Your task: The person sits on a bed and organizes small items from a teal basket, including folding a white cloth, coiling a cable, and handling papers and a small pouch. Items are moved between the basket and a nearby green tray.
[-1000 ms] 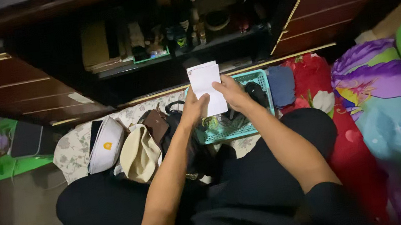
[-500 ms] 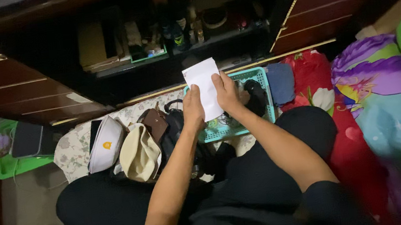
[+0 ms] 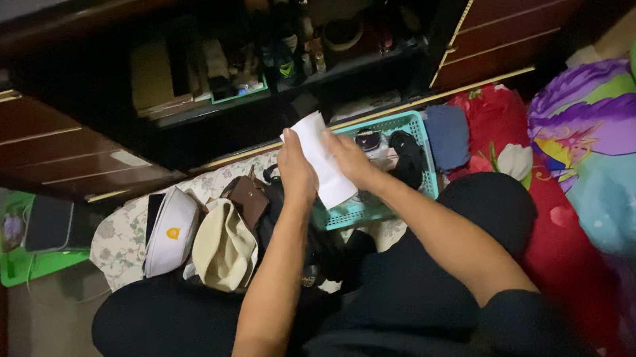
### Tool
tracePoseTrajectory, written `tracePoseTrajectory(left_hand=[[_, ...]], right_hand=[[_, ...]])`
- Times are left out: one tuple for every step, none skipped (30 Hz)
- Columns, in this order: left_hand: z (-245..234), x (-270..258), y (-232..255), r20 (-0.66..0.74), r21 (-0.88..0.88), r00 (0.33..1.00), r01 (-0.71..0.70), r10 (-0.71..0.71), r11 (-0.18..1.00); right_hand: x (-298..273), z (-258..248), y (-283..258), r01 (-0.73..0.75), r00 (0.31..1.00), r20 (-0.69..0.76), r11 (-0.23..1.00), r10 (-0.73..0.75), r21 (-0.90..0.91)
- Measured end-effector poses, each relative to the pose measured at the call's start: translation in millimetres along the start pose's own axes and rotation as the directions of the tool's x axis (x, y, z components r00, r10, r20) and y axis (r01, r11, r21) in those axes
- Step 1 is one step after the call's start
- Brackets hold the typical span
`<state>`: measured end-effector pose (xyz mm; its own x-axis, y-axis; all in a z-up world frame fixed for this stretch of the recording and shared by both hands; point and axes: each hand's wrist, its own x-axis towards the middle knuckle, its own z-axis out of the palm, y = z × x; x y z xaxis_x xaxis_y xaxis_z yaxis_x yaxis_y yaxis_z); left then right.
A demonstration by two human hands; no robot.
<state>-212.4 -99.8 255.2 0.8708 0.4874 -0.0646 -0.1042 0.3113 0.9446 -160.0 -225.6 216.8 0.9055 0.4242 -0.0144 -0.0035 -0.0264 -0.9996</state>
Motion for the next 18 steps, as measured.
tracePoseTrajectory(left_hand=[[1, 2, -3, 0.026, -0.041, 0.999, -0.031, 0.032, 0.999], [1, 1, -6, 0.048, -0.08, 0.997, -0.057, 0.061, 0.995], [2, 1, -8, 0.07, -0.119, 0.993, -0.083, 0.091, 0.989], [2, 2, -6, 0.063, -0.046, 0.993, -0.099, 0.101, 0.994], [2, 3, -3, 0.058, 0.027, 0.992, -0.113, 0.112, 0.993], [3, 3, 2, 0.049, 0.101, 0.991, -0.126, 0.122, 0.987], [2, 2, 8, 0.136, 0.119, 0.985, -0.127, 0.111, 0.985], [2, 1, 16, 0.226, 0.135, 0.969, -0.13, 0.097, 0.982], [2, 1, 23, 0.314, 0.152, 0.946, -0.133, 0.08, 0.979], [4, 1, 29, 0.341, 0.119, 0.938, -0.102, 0.056, 0.988], [6, 2, 33, 0.368, 0.088, 0.929, -0.07, 0.033, 0.994], [7, 2, 35, 0.393, 0.057, 0.92, -0.037, 0.011, 0.998], [9, 2, 35, 0.345, 0.087, 0.938, -0.073, 0.038, 0.994], [12, 3, 33, 0.296, 0.119, 0.953, -0.106, 0.067, 0.987], [13, 5, 32, 0.248, 0.153, 0.964, -0.136, 0.096, 0.979], [12, 4, 30, 0.169, 0.185, 0.977, -0.164, 0.133, 0.969], [11, 4, 28, 0.091, 0.219, 0.981, -0.188, 0.172, 0.957], [11, 7, 27, 0.015, 0.254, 0.976, -0.214, 0.217, 0.943]], right_hand=[[2, 1, 2, -0.046, 0.999, 0.007, 0.999, 0.046, 0.027], [0, 4, 5, -0.096, 0.995, 0.015, 0.994, 0.095, 0.056], [-1, 5, 8, -0.145, 0.989, 0.024, 0.986, 0.144, 0.084], [-1, 6, 9, -0.21, 0.976, 0.112, 0.953, 0.189, 0.217], [-2, 7, 8, -0.28, 0.954, 0.204, 0.899, 0.22, 0.338], [-3, 7, 7, -0.356, 0.924, 0.301, 0.822, 0.238, 0.444], [-5, 8, 6, -0.361, 0.919, 0.31, 0.834, 0.243, 0.417], [-6, 7, 2, -0.361, 0.917, 0.315, 0.847, 0.246, 0.39], [-6, 6, -1, -0.361, 0.914, 0.32, 0.858, 0.249, 0.364], [-6, 3, -6, -0.371, 0.909, 0.335, 0.849, 0.249, 0.376], [-6, 1, -10, -0.381, 0.903, 0.351, 0.839, 0.248, 0.389], [-5, -1, -13, -0.393, 0.896, 0.368, 0.829, 0.248, 0.398], [-5, -2, -15, -0.42, 0.883, 0.389, 0.815, 0.264, 0.399], [-4, -3, -17, -0.445, 0.869, 0.408, 0.802, 0.28, 0.398], [-2, -5, -18, -0.471, 0.854, 0.428, 0.788, 0.295, 0.397], [-3, -7, -16, -0.499, 0.84, 0.429, 0.785, 0.334, 0.367], [-4, -9, -14, -0.527, 0.824, 0.428, 0.78, 0.372, 0.336], [-3, -12, -13, -0.55, 0.809, 0.427, 0.777, 0.405, 0.305]])
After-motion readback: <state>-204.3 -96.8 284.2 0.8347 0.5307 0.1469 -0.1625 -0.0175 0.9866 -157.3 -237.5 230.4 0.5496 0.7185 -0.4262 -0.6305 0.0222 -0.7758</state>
